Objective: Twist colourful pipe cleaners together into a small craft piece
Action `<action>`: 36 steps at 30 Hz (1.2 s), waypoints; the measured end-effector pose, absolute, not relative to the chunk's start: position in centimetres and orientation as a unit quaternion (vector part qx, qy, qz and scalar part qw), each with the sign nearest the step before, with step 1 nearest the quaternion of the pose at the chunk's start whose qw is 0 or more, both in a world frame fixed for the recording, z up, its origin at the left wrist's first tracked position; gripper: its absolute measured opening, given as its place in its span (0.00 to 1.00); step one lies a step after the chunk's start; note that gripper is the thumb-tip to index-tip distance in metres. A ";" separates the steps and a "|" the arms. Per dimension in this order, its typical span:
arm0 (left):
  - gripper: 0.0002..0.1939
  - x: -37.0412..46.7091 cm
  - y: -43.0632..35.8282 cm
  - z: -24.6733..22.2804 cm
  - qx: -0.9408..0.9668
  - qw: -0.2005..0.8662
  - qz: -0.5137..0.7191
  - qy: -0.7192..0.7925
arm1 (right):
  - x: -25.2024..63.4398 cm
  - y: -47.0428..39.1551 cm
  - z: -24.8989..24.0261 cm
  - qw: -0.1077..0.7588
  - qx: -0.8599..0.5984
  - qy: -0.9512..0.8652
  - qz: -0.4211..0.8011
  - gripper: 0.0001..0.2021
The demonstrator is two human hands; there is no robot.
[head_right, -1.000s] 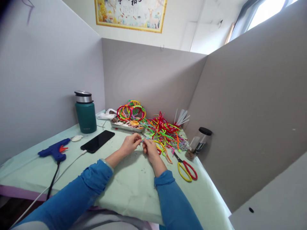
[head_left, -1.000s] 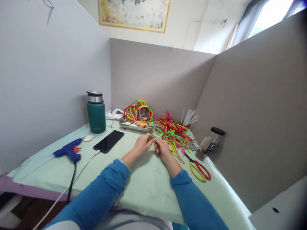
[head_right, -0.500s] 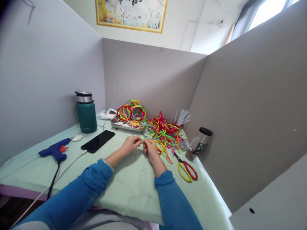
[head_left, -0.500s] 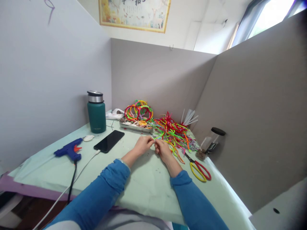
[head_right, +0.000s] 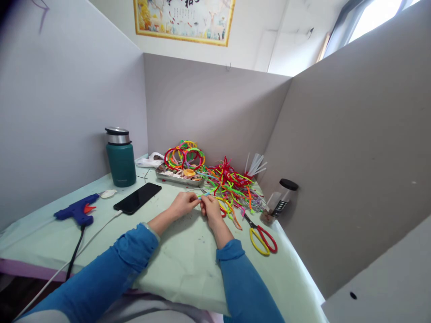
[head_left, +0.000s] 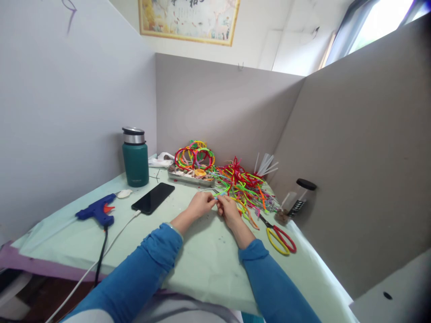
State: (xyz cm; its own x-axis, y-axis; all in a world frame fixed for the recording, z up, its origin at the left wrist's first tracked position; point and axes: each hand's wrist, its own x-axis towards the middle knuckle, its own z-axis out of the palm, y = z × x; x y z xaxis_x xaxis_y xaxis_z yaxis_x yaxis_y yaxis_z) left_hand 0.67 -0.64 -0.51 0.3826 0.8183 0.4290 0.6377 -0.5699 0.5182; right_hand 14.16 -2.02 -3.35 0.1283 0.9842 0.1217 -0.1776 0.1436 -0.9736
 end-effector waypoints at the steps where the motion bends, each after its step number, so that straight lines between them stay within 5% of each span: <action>1: 0.13 0.7 -0.6 -0.5 0.818 0.135 0.336 0.447 | 14.1 -2.0 -3.3 0.605 -0.446 -0.452 0.479 0.15; 36: 0.14 0.6 -1.0 0.4 0.820 0.230 0.324 0.411 | 14.2 -2.2 -3.2 0.612 -0.431 -0.461 0.477 0.16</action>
